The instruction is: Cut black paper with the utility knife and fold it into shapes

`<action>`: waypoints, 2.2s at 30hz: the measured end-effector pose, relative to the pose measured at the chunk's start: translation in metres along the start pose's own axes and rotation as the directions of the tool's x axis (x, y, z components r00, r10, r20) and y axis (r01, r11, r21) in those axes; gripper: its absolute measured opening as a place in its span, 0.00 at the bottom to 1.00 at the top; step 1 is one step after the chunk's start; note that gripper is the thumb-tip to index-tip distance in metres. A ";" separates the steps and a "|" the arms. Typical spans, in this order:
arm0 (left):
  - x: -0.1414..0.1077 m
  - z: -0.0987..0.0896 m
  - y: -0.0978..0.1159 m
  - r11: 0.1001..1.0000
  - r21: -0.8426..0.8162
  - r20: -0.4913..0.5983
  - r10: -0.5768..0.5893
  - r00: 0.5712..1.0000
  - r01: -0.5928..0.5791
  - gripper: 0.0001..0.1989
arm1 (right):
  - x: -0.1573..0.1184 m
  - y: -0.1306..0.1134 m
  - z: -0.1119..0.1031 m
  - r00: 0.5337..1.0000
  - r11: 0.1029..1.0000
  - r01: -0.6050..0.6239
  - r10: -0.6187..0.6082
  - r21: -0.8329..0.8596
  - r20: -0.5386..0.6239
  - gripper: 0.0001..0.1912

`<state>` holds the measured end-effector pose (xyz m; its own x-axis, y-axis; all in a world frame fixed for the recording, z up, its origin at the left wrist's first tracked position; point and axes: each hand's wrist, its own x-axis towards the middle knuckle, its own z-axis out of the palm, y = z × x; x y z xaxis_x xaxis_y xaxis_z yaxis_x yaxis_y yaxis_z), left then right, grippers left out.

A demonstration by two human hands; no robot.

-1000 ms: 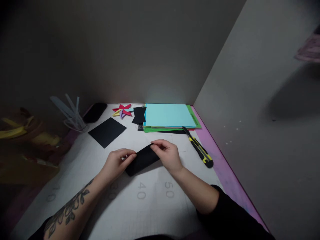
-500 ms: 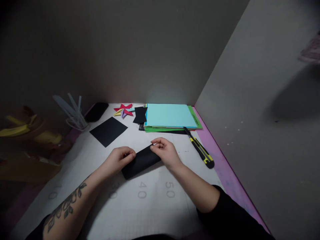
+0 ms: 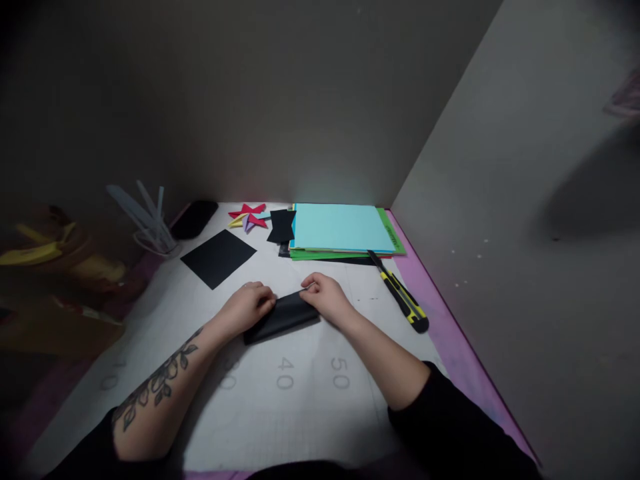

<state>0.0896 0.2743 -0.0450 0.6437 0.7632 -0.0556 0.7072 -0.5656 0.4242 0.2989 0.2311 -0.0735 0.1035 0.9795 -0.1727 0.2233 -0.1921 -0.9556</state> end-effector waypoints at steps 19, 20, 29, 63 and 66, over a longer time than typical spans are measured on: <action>0.003 0.005 -0.001 0.992 -0.071 -0.052 -0.108 0.993 0.105 0.01 | -0.018 -0.025 -0.008 0.918 0.846 0.280 -0.374 -0.454 -0.131 0.10; 0.003 0.005 -0.001 0.992 -0.071 -0.051 -0.111 0.992 0.108 0.01 | -0.026 -0.032 -0.006 0.878 0.760 0.372 -0.474 -0.533 -0.063 0.11; 0.005 0.004 -0.001 0.991 -0.065 -0.044 -0.122 0.991 0.119 0.01 | -0.057 -0.029 0.042 0.875 0.414 0.484 -0.258 -0.771 0.410 0.33; 0.004 0.007 -0.001 0.990 -0.079 -0.017 -0.120 0.993 0.119 0.05 | -0.091 -0.018 0.073 0.807 0.358 0.575 -0.101 -0.736 0.582 0.37; 0.004 0.008 -0.001 0.991 -0.074 -0.022 -0.110 0.994 0.108 0.06 | -0.093 -0.014 0.068 0.796 0.390 0.580 -0.087 -0.715 0.599 0.39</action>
<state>0.0934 0.2754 -0.0531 0.5555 0.8274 -0.0824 0.7490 -0.4548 0.4818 0.2207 0.1469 -0.0605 -0.5171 0.8329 -0.1971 0.8402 0.4502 -0.3022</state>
